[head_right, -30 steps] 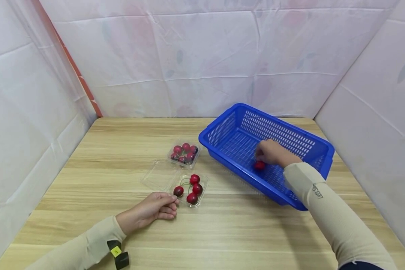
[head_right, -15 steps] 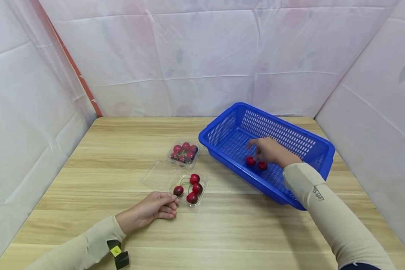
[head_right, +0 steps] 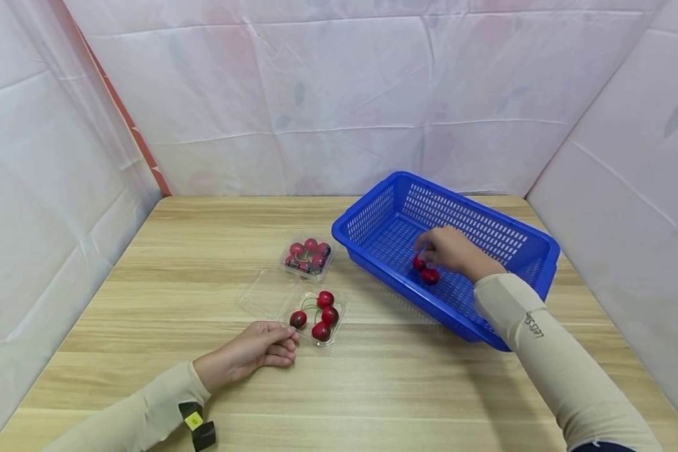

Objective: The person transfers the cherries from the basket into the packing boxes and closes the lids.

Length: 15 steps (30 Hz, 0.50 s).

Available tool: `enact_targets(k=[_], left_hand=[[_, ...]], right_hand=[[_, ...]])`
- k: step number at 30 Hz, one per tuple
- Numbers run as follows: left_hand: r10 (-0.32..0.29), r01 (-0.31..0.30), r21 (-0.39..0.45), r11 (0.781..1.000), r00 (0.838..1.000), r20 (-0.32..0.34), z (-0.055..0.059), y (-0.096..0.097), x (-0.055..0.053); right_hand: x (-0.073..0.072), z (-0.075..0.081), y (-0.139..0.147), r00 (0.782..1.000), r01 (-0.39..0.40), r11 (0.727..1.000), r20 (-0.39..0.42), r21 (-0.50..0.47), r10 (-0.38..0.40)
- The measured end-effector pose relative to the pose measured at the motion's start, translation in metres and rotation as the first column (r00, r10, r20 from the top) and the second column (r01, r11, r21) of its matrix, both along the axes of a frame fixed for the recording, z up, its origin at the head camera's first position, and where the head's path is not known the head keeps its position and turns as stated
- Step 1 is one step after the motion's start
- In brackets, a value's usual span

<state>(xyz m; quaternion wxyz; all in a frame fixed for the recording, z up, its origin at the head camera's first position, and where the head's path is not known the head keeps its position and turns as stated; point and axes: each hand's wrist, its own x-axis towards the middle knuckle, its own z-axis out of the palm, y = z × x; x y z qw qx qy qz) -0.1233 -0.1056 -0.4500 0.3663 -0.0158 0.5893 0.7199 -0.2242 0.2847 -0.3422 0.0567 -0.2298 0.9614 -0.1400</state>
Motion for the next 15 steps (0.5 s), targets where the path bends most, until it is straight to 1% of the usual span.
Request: enact_targets(k=[9, 13, 15], left_hand=[[0.001, -0.001, 0.0, 1.0, 1.0, 0.01, 0.001, 0.0, 0.0007], [0.001, -0.001, 0.001, 1.0, 1.0, 0.01, 0.0017, 0.0, 0.0008], [0.001, -0.001, 0.002, 1.0, 1.0, 0.01, 0.0019, 0.0, 0.0008]], right_hand=[[0.0, 0.0005, 0.0002, 1.0, 0.019, 0.999, -0.009, -0.037, -0.02], [-0.0001, 0.001, 0.0, 0.999, 0.012, 0.999, -0.037, -0.036, -0.013], [-0.0003, 0.0011, 0.0001, 0.998, 0.001, 1.0, -0.067, -0.031, -0.003]])
